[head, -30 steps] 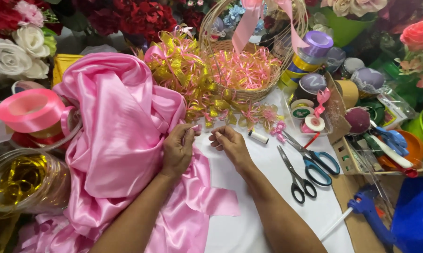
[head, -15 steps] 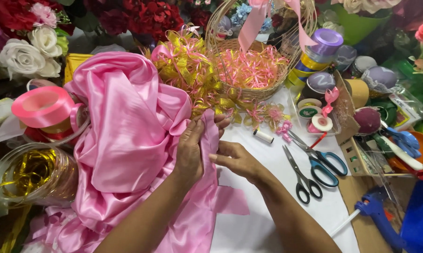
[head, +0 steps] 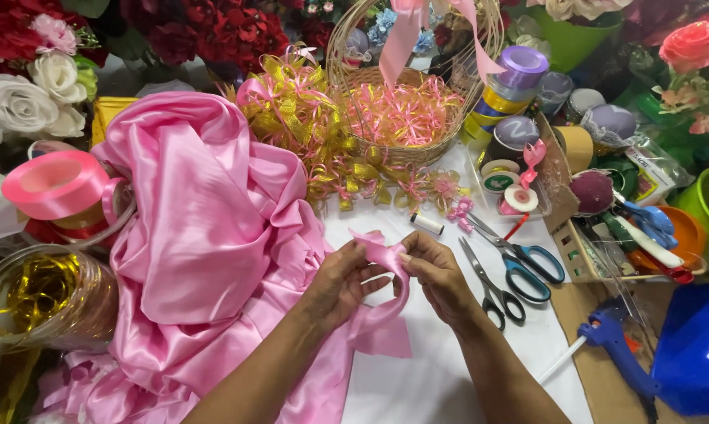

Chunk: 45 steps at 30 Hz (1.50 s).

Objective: The person cuts a strip from a large piece of pink satin fabric using scissors. They then fold the cut strip and roll it into a tight spiral shape with their hands.

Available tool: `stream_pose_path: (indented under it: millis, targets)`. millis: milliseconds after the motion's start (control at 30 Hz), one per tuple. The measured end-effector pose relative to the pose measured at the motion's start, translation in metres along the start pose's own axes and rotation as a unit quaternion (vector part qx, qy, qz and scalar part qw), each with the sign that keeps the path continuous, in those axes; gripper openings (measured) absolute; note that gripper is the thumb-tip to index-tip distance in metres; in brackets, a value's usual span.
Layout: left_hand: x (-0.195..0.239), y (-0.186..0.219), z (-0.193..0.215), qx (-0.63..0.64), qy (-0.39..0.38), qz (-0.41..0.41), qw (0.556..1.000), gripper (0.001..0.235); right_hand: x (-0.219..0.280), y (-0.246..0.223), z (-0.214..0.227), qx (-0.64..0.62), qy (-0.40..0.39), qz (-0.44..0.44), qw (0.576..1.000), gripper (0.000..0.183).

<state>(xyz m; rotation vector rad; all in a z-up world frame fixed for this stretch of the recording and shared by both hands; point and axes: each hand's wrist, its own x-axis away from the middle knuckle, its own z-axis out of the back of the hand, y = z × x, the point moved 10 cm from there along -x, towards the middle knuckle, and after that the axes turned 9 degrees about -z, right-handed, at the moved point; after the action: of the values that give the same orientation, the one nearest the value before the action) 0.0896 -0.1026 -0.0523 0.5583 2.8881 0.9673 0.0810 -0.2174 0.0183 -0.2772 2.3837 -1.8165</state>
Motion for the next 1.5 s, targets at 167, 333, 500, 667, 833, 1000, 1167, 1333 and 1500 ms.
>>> stream_pose_path:
  millis: [167,333,500,667,833,1000,1167,1333,1500]
  targets:
    - [-0.017,-0.008,0.033,-0.047,0.050,-0.017,0.997,0.012,-0.008,0.028,0.017,0.010,-0.031,-0.018,0.999,0.013]
    - [-0.026,0.027,0.039,-0.018,0.061,-0.073,0.995,0.011,-0.008,0.036,0.019,-0.040,-0.063,-0.051,0.996,0.014]
    - [-0.014,0.091,0.022,-0.048,0.069,-0.175,0.981,0.010,-0.001,0.033,0.010,-0.018,-0.170,-0.084,0.982,0.023]
    - [0.020,0.133,0.027,-0.157,0.084,-0.239,0.954,0.009,0.004,-0.010,0.041,0.121,-0.106,-0.024,0.987,0.025]
    - [0.085,0.165,0.019,-0.416,0.025,-0.298,0.859,0.011,0.013,-0.026,0.045,0.228,-0.039,-0.030,0.972,0.027]
    - [0.143,0.163,0.067,-0.641,0.027,-0.234,0.730,0.016,0.025,-0.013,0.055,0.537,0.033,-0.138,0.832,0.027]
    - [0.168,0.168,0.079,-0.699,0.080,-0.186,0.686,0.022,0.039,-0.015,0.050,0.623,0.045,-0.047,0.780,0.023]
    - [0.171,0.170,0.081,-0.686,0.104,-0.190,0.694,0.027,0.061,0.016,0.021,0.680,-0.038,-0.031,0.732,0.036]
    - [0.171,0.173,0.073,-0.656,0.102,-0.216,0.716,0.018,0.074,0.061,0.033,0.728,-0.043,-0.052,0.682,0.015]
